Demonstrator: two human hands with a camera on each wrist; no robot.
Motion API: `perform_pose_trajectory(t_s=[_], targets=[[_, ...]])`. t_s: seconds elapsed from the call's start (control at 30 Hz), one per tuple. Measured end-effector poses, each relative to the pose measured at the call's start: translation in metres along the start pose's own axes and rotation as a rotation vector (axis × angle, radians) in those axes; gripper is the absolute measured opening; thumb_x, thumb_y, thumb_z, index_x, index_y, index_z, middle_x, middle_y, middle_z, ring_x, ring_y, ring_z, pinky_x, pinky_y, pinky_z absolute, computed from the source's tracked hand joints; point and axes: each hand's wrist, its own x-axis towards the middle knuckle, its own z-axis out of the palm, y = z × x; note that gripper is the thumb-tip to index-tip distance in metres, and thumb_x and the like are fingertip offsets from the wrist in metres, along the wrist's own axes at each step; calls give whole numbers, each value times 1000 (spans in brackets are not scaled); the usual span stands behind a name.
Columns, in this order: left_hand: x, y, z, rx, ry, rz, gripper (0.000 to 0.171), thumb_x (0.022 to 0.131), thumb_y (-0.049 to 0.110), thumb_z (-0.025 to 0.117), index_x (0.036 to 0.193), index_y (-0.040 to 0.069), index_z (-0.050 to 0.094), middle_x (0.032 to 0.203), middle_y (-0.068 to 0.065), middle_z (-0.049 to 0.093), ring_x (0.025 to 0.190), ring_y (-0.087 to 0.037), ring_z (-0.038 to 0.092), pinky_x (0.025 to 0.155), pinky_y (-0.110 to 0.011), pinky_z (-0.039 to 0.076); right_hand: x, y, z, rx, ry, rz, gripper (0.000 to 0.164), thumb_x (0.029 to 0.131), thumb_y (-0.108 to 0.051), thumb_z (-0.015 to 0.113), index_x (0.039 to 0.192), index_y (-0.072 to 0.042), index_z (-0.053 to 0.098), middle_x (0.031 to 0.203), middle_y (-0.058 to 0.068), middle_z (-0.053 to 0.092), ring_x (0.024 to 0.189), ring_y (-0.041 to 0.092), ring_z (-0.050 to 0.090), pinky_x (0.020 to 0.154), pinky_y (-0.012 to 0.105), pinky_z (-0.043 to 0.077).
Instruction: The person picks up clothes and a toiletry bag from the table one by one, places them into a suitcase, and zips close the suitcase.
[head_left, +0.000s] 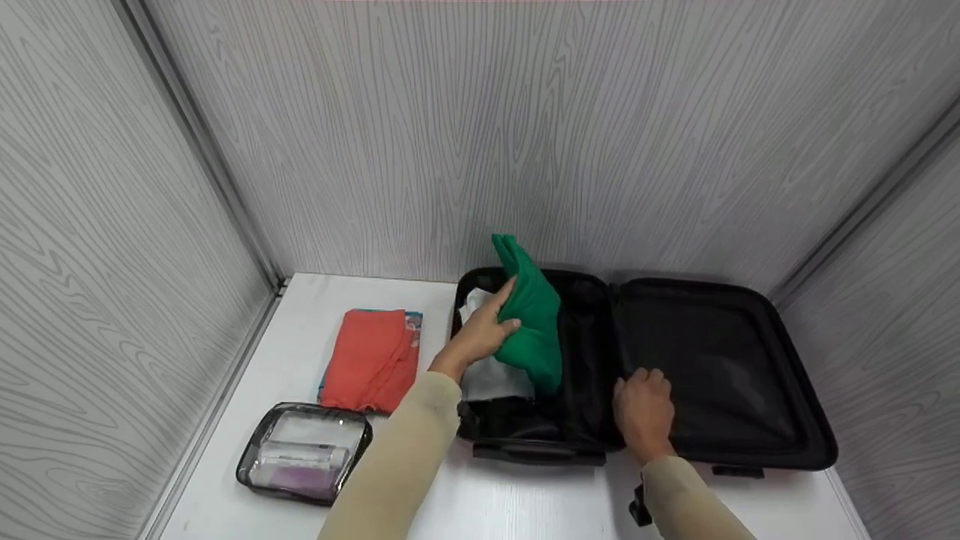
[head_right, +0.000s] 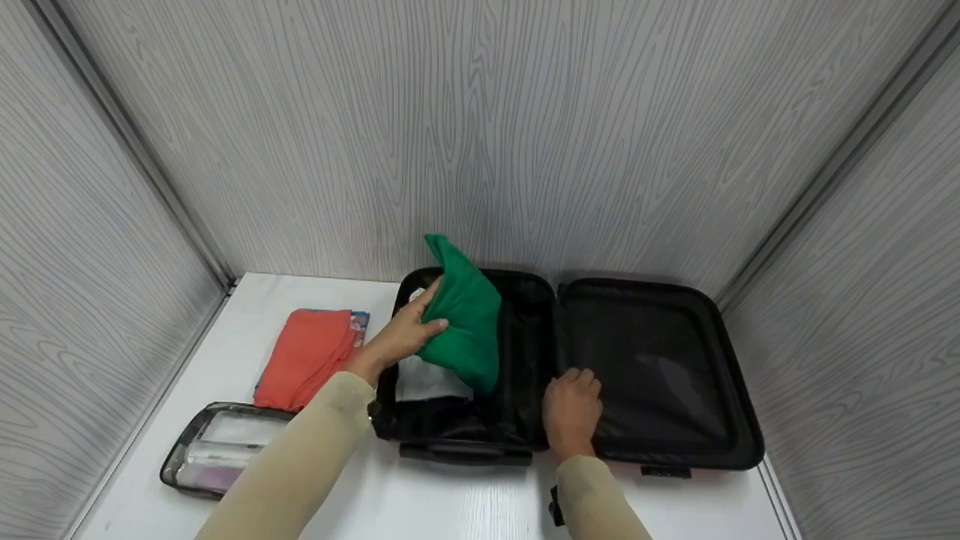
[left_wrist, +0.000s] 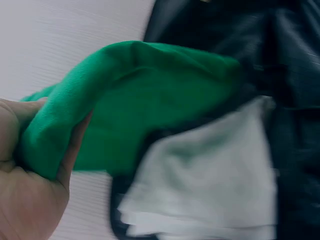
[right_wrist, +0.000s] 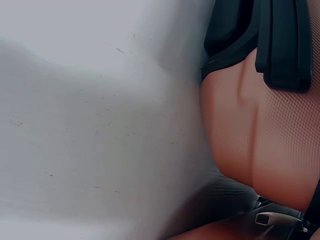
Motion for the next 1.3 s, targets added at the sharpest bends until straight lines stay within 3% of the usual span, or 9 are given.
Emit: perform_pose_trajectory(t_s=[0.17, 0.3, 0.47, 0.63, 0.73, 0.9, 1.0, 1.1, 1.3], targets=[[-7, -35, 11, 42, 47, -165, 78, 108, 9, 55, 172, 26, 12, 175, -12, 22, 160, -36, 25, 129, -55, 20, 0, -1, 2, 0, -9, 0, 33, 101, -16, 68, 96, 15, 59, 92, 31, 56, 83, 49, 61, 59, 58, 56], [-11, -46, 12, 61, 140, -302, 79, 106, 5, 51, 171, 12, 7, 168, -26, 34, 146, -44, 45, 124, -53, 33, 1, -1, 2, -8, 9, -9, 33, 101, -16, 67, 94, 16, 59, 91, 31, 56, 81, 49, 61, 57, 58, 56], [-13, -46, 16, 238, 159, -394, 83, 101, -1, 45, 170, 6, 0, 125, -35, 67, 92, -38, 68, 84, -45, 53, 4, 1, 0, 1, -23, 6, 34, 103, -17, 64, 97, 16, 59, 93, 31, 56, 84, 49, 61, 60, 59, 56], [-21, -41, 30, 507, 164, -347, 84, 100, -7, 53, 170, 8, 9, 142, -38, 53, 84, -36, 68, 74, -44, 56, 4, 1, -1, -20, -22, 4, 33, 103, -17, 65, 94, 15, 59, 92, 31, 56, 84, 49, 61, 58, 59, 57], [-28, -35, 40, 728, 156, -253, 73, 101, -8, 58, 167, 7, 30, 160, -40, 32, 109, -46, 68, 85, -49, 61, 3, 2, -1, -28, -13, 3, 33, 103, -17, 65, 93, 14, 58, 90, 31, 56, 82, 49, 62, 57, 59, 57], [-36, -29, 48, 1044, 54, -78, 50, 98, 2, 71, 147, 7, 61, 161, -29, 41, 148, -50, 42, 111, -50, 51, 3, 4, -3, -25, -5, 3, 34, 102, -16, 66, 93, 15, 58, 90, 32, 56, 81, 49, 61, 55, 59, 57], [-38, -30, 48, 1074, -70, -45, 53, 98, 15, 75, 150, 14, 61, 162, -24, 43, 156, -48, 31, 122, -52, 38, 4, 5, -4, -27, -7, 7, 34, 102, -17, 66, 93, 15, 58, 91, 32, 56, 82, 49, 61, 55, 59, 57], [-40, -34, 49, 1015, -175, -96, 66, 101, 28, 74, 161, 23, 47, 169, -22, 33, 158, -50, 23, 124, -53, 34, 4, 6, -4, -28, -32, 19, 35, 103, -18, 65, 96, 15, 58, 93, 32, 56, 84, 50, 61, 57, 59, 57], [-43, -43, 58, 992, -182, -153, 68, 102, 30, 72, 163, 30, 42, 170, -23, 30, 154, -57, 23, 120, -56, 39, 5, 5, -5, -28, -71, 34, 35, 105, -20, 63, 98, 15, 57, 96, 32, 55, 88, 49, 61, 61, 58, 57]])
